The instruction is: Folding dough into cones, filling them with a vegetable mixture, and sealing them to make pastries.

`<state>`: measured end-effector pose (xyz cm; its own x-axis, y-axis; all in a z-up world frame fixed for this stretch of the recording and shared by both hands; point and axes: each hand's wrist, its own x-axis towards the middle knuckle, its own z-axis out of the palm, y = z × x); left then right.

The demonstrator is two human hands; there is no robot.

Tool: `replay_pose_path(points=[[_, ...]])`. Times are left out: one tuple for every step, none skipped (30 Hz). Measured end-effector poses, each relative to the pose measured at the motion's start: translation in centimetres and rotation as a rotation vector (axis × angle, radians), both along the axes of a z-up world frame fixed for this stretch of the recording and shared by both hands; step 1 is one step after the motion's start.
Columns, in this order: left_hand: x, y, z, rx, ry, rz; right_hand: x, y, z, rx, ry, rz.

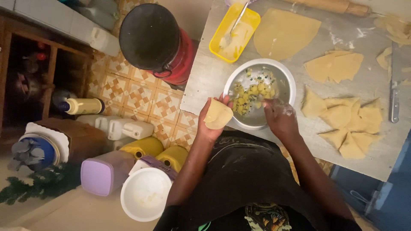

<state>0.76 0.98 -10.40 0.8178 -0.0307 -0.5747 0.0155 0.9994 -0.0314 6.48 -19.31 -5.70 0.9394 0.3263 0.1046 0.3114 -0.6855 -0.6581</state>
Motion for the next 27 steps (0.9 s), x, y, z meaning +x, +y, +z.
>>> replay_pose_path(points=[[0.0,0.0,0.0,-0.001,0.0,0.0,-0.4,-0.1,-1.7,-0.001,0.0,0.0],[0.1,0.0,-0.1,0.0,-0.004,-0.003,-0.7,-0.2,-3.3,0.009,-0.153,0.085],[0.1,0.0,-0.1,0.0,-0.006,-0.007,-1.1,-0.3,-5.0,0.019,-0.305,0.168],[0.2,0.0,-0.5,-0.001,-0.005,-0.007,-1.2,-0.6,-3.7,0.018,-0.304,0.168],[0.1,0.0,-0.9,0.005,0.002,-0.001,-1.2,-0.8,-2.4,0.006,-0.334,0.208],[0.1,0.1,-1.3,0.01,0.008,0.004,-1.3,-1.1,-1.2,-0.005,-0.365,0.249],[0.0,0.1,-0.9,0.012,0.004,0.005,-1.8,-1.4,-1.8,-0.005,-0.37,0.249],[0.0,0.1,-0.5,0.022,0.004,0.006,-2.3,-1.8,-2.5,0.043,-0.269,0.208],[-0.3,0.0,-0.2,0.029,0.007,0.004,-3.1,-2.3,-3.1,0.087,-0.164,0.163],[-0.2,-0.1,-0.7,0.027,0.007,0.001,-3.5,-2.1,-2.5,0.084,-0.164,0.159],[-0.3,-0.1,-1.2,0.036,0.008,-0.016,-4.0,-1.9,-1.9,0.138,0.082,0.075],[-0.4,-0.1,-1.7,0.045,0.01,-0.032,-4.5,-1.6,-1.2,0.19,0.327,-0.011],[-0.5,-0.2,-1.8,0.045,0.01,-0.034,-4.5,-1.3,-1.3,0.19,0.327,-0.013],[-0.5,-0.3,-1.8,0.044,0.003,-0.036,-4.5,-1.1,-1.4,0.25,0.371,-0.032],[-0.5,-0.4,-1.8,0.044,-0.003,-0.04,-4.5,-0.8,-1.5,0.312,0.415,-0.053],[-0.4,-0.5,-1.8,0.044,-0.002,-0.042,-4.2,-0.3,-0.1,0.313,0.415,-0.055],[-0.5,-0.6,-1.8,0.027,-0.024,-0.052,-4.0,0.3,1.3,0.492,0.658,-0.219],[-0.6,-0.7,-1.7,0.009,-0.045,-0.063,-3.9,0.9,2.6,0.67,0.901,-0.386],[-0.7,-0.5,-2.2,0.011,-0.044,-0.066,-3.7,1.0,2.5,0.673,0.902,-0.388],[-0.7,-0.4,-2.8,0.001,-0.061,-0.072,-3.4,1.2,2.4,0.74,0.887,-0.448],[-0.7,-0.2,-3.3,-0.009,-0.08,-0.077,-3.1,1.3,2.2,0.806,0.869,-0.507],[-0.7,-0.1,-3.4,-0.008,-0.08,-0.079,-2.9,1.3,2.5,0.809,0.869,-0.508],[-0.7,0.0,-3.5,-0.009,-0.079,-0.075,-2.8,1.3,2.7,0.753,0.813,-0.487],[-0.8,0.1,-3.6,-0.01,-0.078,-0.07,-2.8,1.3,2.9,0.697,0.757,-0.465],[-0.9,0.2,-4.0,-0.01,-0.078,-0.072,-2.8,1.1,2.0,0.698,0.756,-0.467],[-0.9,0.3,-4.4,-0.026,-0.091,-0.076,-2.8,1.0,1.2,0.509,0.663,-0.389],[-1.1,0.4,-4.7,-0.043,-0.102,-0.08,-2.8,0.8,0.4,0.322,0.569,-0.309]])
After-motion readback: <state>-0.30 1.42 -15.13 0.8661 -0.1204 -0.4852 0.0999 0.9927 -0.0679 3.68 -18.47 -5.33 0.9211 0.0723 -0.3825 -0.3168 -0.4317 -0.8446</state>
